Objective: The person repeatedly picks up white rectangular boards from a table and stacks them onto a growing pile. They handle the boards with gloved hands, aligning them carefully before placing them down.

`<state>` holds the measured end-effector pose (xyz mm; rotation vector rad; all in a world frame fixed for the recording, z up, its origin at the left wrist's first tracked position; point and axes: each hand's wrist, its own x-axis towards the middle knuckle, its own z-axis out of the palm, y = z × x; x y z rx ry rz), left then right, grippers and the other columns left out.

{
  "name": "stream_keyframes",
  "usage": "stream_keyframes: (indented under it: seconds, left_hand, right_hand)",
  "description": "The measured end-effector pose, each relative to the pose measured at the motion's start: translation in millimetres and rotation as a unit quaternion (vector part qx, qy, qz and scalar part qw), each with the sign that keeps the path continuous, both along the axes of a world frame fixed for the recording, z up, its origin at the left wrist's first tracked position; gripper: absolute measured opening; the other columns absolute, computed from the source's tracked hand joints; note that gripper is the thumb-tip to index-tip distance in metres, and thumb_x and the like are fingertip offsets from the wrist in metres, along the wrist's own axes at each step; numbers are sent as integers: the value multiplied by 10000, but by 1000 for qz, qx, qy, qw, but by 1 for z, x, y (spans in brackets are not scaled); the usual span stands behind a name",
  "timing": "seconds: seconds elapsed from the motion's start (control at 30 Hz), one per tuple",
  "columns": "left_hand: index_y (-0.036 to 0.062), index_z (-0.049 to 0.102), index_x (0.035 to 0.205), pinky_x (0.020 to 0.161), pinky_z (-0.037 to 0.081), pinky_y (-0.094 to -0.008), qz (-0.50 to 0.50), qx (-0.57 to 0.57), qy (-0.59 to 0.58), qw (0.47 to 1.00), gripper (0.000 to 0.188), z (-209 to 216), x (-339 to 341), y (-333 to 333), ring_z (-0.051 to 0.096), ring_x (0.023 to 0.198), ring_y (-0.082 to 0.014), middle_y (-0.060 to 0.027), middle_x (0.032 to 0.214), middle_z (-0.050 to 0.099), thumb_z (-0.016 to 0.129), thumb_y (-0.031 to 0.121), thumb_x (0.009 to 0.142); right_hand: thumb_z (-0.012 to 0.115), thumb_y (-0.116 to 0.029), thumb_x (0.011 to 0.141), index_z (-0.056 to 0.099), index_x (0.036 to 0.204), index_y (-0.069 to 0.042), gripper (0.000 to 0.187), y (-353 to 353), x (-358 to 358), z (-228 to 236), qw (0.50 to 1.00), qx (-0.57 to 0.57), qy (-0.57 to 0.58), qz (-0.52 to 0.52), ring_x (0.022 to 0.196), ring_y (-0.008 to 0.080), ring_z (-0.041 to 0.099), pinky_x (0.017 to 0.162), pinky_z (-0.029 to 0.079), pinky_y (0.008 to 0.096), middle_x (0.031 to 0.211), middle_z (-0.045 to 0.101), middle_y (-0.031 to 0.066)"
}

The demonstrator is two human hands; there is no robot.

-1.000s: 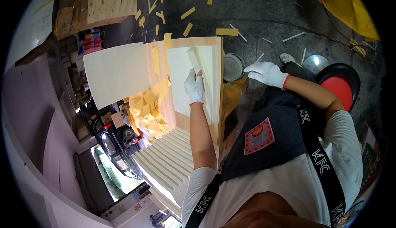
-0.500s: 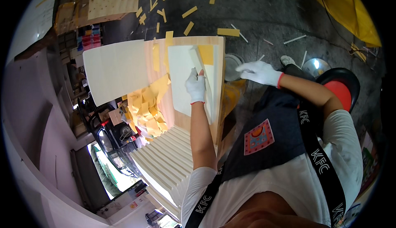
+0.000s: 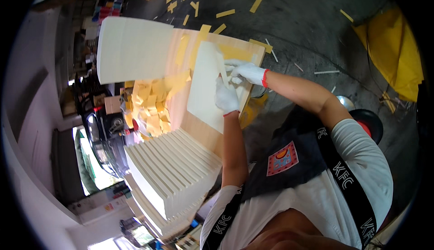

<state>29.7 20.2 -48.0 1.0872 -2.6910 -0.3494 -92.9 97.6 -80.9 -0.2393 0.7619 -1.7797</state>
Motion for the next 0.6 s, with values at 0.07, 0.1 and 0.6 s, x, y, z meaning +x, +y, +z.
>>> stream_keyframes:
  seconds: [0.07, 0.1, 0.6]
  left_hand:
    - [-30, 605, 1262, 853, 531, -460, 88, -11, 6, 996, 474, 26, 3, -6, 688, 976, -349, -205, 1065, 709, 717, 34, 807]
    - [-43, 625, 1216, 823, 537, -437, 92, 14, 110, 990, 402, 30, 15, -16, 691, 927, -324, -188, 1017, 716, 705, 29, 828]
    - [-80, 611, 1209, 838, 528, -334, 227, 87, 659, 712, 348, 77, 220, -35, 627, 959, -199, -121, 1139, 660, 713, 68, 912]
  right_hand:
    - [540, -17, 817, 422, 1503, -71, 698, -10, 9, 11, 995, 4, 99, 20, 799, 175, 600, 705, 500, 290, 1246, 622, 160]
    - [570, -62, 817, 424, 1506, -88, 705, -19, 20, 11, 962, 40, 270, 31, 847, 207, 609, 763, 502, 312, 1256, 619, 174]
    - [634, -747, 756, 234, 1558, 2, 1168, -68, 226, -25, 447, 106, 871, 173, 1524, 389, 119, 1203, 32, 595, 1622, 219, 217]
